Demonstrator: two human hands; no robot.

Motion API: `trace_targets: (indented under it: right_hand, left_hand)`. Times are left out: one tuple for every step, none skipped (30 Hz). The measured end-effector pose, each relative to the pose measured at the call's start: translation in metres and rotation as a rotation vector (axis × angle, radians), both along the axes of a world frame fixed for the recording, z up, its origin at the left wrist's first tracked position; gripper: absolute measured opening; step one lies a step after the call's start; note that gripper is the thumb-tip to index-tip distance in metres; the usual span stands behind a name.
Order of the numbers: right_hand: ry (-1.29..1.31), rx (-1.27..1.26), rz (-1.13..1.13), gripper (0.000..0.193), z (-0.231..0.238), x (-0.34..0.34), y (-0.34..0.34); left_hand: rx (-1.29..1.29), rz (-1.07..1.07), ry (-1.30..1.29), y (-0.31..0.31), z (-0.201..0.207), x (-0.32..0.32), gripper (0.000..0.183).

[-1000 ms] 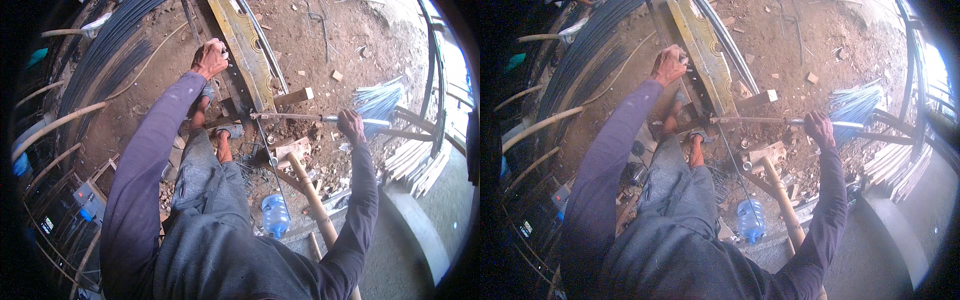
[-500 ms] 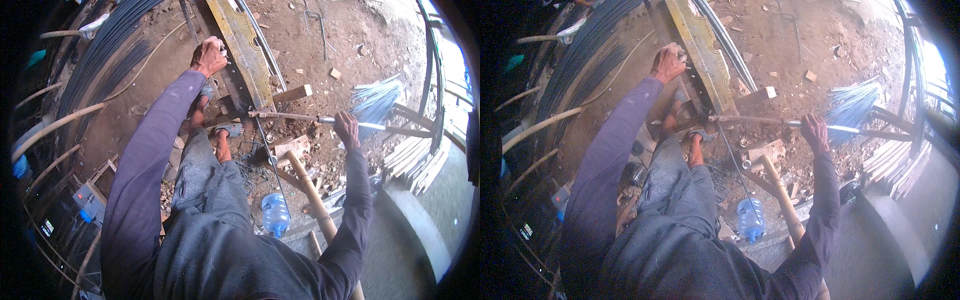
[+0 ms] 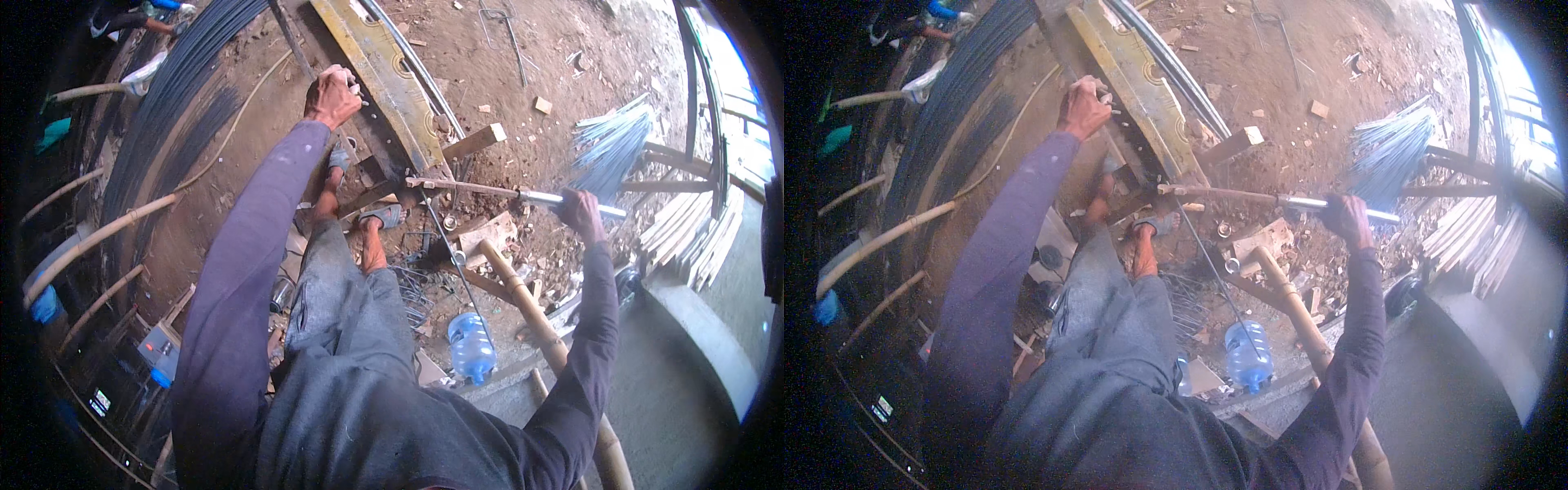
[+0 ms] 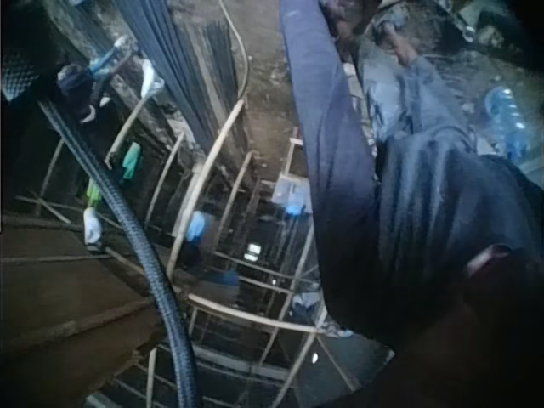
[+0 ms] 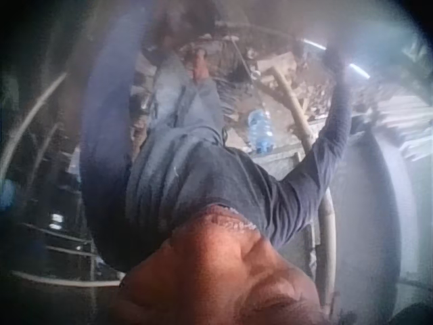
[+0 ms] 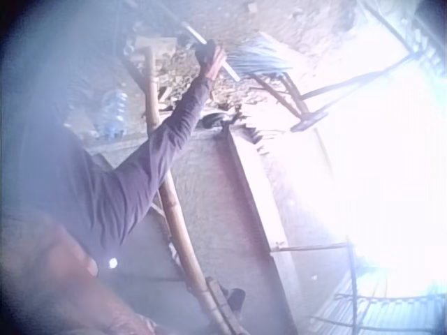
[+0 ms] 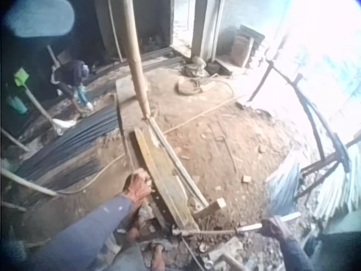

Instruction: The person uses a manual rebar bender to bend steel rods into rectangular shapes. They repeatedly insert a rod, rotate the lever to bend it, and remove the finished piece.

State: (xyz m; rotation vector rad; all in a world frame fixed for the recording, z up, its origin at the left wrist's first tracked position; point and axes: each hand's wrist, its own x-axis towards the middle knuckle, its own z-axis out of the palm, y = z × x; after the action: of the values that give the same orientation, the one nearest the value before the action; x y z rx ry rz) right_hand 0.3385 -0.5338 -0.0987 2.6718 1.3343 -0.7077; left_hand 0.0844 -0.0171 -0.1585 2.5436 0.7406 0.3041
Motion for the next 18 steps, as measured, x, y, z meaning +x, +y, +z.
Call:
trace_targets:
  right_hand:
    - [-0.023, 0.01, -0.006, 0.014, 0.004, 0.01, -0.007]
    - [0.011, -0.07, -0.02, 0.013, 0.0, 0.01, -0.014]
    - [0.006, -0.093, -0.042, 0.013, -0.005, 0.011, -0.02]
    - [-0.055, -0.131, -0.09, 0.013, -0.008, 0.019, -0.029]
    - [-0.1, -0.063, -0.118, 0.013, -0.014, 0.011, -0.04]
    - [-0.163, -0.079, -0.146, 0.012, -0.023, 0.003, -0.046]
    - [-0.197, -0.087, -0.196, 0.013, -0.031, -0.006, -0.05]
    - [-0.177, -0.044, -0.202, 0.015, -0.034, -0.015, -0.057]
    - [-0.284, 0.143, -0.284, 0.015, -0.034, -0.032, -0.062]
    - [-0.39, 0.33, -0.319, 0.016, -0.034, -0.042, -0.062]
    - [-0.422, 0.27, -0.329, 0.014, -0.027, -0.046, -0.064]
    - [-0.442, 0.212, -0.328, 0.013, -0.02, -0.052, -0.063]
    - [-0.45, 0.118, -0.331, 0.014, -0.012, -0.058, -0.061]
    - [-0.42, 0.108, -0.373, 0.013, -0.005, -0.068, -0.06]
    - [-0.385, 0.06, -0.422, 0.012, 0.002, -0.08, -0.061]
    - [-0.381, 0.036, -0.446, 0.011, 0.007, -0.091, -0.061]
    - [-0.334, -0.028, -0.488, 0.01, 0.01, -0.104, -0.063]
    - [-0.325, -0.032, -0.531, 0.011, 0.007, -0.128, -0.067]
  left_hand:
    - [0.037, -0.043, 0.061, -0.001, 0.0, -0.002, 0.016]
    - [0.099, -0.096, 0.101, 0.001, -0.001, -0.002, 0.017]
    - [0.194, -0.08, 0.058, -0.002, -0.001, -0.006, 0.021]
    - [0.152, -0.074, -0.058, -0.002, -0.003, -0.005, 0.025]
    - [0.043, -0.097, -0.078, 0.0, -0.002, -0.005, 0.028]
    - [0.104, -0.131, -0.089, 0.0, -0.001, -0.003, 0.028]
    - [0.12, -0.167, 0.006, 0.0, 0.002, -0.003, 0.024]
    - [-0.013, -0.074, 0.08, -0.001, 0.005, -0.003, 0.022]
    - [0.123, -0.092, 0.096, -0.001, 0.009, 0.001, 0.019]
    - [0.015, -0.053, 0.068, -0.002, 0.014, -0.001, 0.018]
    - [0.004, -0.027, 0.02, -0.003, 0.017, 0.002, 0.018]
    - [-0.022, 0.022, 0.026, -0.002, 0.02, 0.001, 0.018]
    - [-0.07, 0.025, 0.059, -0.002, 0.021, 0.002, 0.018]
    - [-0.079, 0.025, 0.056, -0.001, 0.022, 0.001, 0.019]
    - [-0.082, 0.032, 0.063, 0.0, 0.022, 0.003, 0.018]
    - [-0.076, 0.012, 0.061, 0.001, 0.021, 0.002, 0.018]
    - [-0.049, -0.011, 0.023, 0.002, 0.02, 0.003, 0.018]
    - [-0.024, -0.029, -0.014, 0.003, 0.017, 0.002, 0.018]
